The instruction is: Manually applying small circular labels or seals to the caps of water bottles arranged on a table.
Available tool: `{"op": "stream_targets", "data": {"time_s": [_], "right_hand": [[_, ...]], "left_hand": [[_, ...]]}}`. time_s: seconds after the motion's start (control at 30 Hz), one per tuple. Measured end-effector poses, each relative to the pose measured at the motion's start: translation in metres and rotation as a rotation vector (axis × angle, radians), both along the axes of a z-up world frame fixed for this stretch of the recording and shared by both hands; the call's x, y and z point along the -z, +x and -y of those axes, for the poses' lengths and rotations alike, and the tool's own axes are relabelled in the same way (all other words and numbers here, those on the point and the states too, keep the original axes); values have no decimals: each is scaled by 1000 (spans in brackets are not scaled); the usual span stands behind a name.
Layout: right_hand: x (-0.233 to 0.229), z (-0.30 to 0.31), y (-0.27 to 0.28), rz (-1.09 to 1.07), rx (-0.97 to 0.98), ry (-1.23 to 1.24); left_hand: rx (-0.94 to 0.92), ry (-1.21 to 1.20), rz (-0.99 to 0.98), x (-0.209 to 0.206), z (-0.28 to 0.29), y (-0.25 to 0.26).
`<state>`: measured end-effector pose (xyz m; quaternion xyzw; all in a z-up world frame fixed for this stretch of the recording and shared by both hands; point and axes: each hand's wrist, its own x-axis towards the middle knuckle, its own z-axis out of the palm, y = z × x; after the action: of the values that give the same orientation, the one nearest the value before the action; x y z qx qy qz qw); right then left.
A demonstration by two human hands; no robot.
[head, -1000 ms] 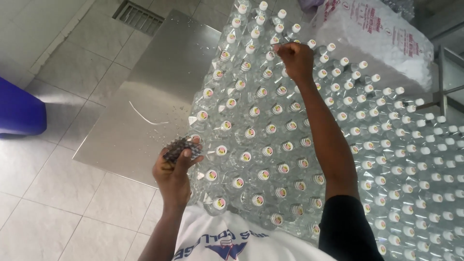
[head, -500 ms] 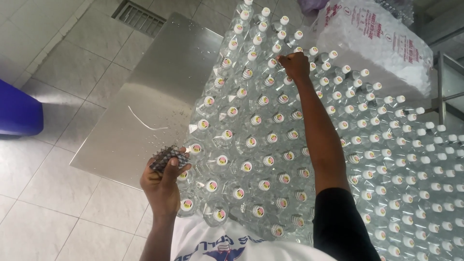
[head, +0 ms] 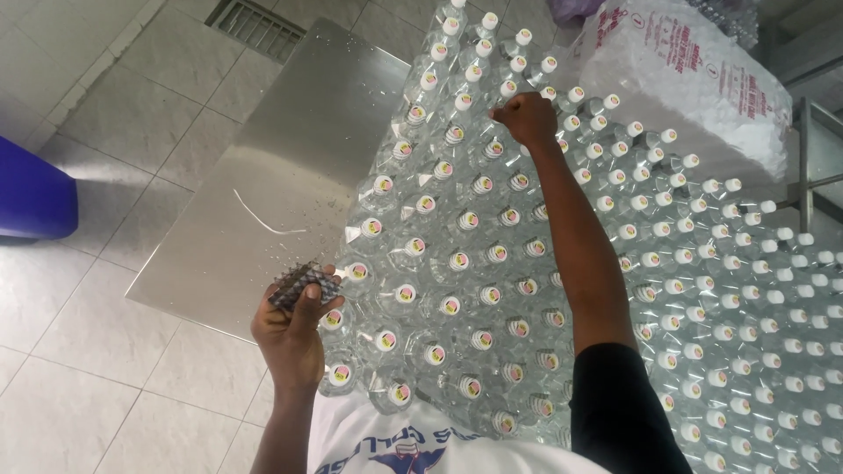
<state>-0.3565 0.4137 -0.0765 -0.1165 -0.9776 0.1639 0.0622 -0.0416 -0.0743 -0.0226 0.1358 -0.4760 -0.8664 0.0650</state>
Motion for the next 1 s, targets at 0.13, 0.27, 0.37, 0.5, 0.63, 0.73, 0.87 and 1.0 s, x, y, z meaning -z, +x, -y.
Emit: {"op": "stream_targets", "data": {"time_s": [0.13, 0.27, 0.37, 0.5, 0.63, 0.73, 0.87, 1.0], "right_hand": [[-8, 22, 13, 112, 53, 38], [-17, 24, 16, 56, 30, 74], [-42, 60, 47, -223, -147, 32], [-106, 170, 150, -202, -548, -586], [-129, 235, 226, -3, -681, -836], [-128, 246, 239, -40, -748, -885], [-143, 253, 240, -145, -850, -889], [-118, 229, 221, -194, -730, -961]], "left_hand": [[9, -11, 28, -7, -2, -1], [102, -53, 13, -17, -10, -3], [166, -99, 2, -31, -22, -9], [136, 45, -85, -32, -49, -17], [165, 36, -97, -29, -59, -17], [190, 37, -120, -34, -59, -10], [168, 37, -104, -35, -57, -5], [78, -26, -144, -42, -52, 0]]}}
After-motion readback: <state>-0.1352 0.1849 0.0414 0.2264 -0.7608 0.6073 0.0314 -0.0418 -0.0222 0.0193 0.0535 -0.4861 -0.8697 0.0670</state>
